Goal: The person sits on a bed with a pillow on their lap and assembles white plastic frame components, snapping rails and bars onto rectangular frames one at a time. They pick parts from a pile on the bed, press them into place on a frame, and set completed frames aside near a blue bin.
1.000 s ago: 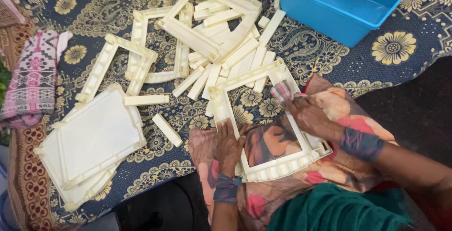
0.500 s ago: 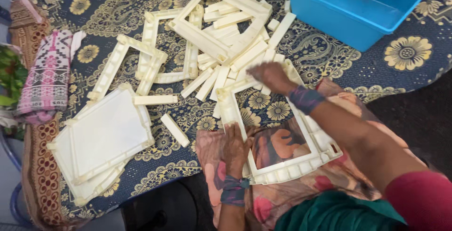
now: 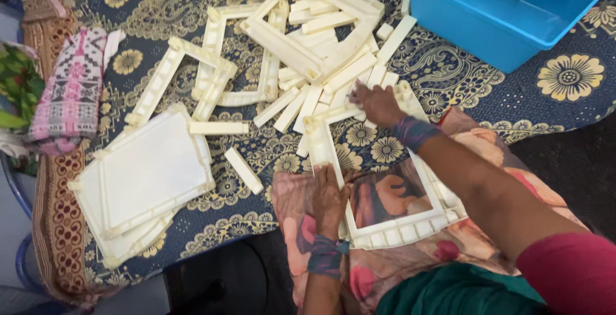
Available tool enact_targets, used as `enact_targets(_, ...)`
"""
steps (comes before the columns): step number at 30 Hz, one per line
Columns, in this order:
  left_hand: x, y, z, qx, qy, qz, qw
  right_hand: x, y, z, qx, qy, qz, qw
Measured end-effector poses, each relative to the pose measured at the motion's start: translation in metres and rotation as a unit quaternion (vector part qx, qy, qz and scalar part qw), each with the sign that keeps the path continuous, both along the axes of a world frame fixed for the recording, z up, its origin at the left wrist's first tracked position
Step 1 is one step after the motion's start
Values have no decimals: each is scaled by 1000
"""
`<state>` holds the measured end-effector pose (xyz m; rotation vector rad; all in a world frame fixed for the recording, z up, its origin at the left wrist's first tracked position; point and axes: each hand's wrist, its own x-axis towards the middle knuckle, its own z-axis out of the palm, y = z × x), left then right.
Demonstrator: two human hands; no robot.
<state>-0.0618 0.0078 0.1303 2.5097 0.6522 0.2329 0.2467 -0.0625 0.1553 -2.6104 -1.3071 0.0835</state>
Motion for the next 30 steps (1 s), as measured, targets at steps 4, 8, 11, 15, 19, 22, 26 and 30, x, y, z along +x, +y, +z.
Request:
enact_targets(4,-2,2,-8,29,-31,-26,999,19,6,15,212,357,-10,910)
enact_targets(8,-4,3,-11,20,-32,-30,999,5,15,15,173,296,14,939)
enact_targets(11,1,3,-9,26,-16,-29,999,-12,22,5,48,49,87,994)
enact_targets(15,-1,-2,-5,15,1,-20,1000,-19,30,-1,44,7,83,996)
enact_targets(19,2,-2,2,15,-15,-18,1000,-12,43,0,69,189,22,979)
enact_targets(22,0,-5,2,3,9,-12,1000,-17,52,-3,164,160,83,970)
enact_targets(26,3,-3,3,7,1,-27,1000,-38,56,-13,42,61,124,990)
enact_targets(30,0,-5,3,11,-1,-19,1000,-49,57,-16,79,-12,162,984)
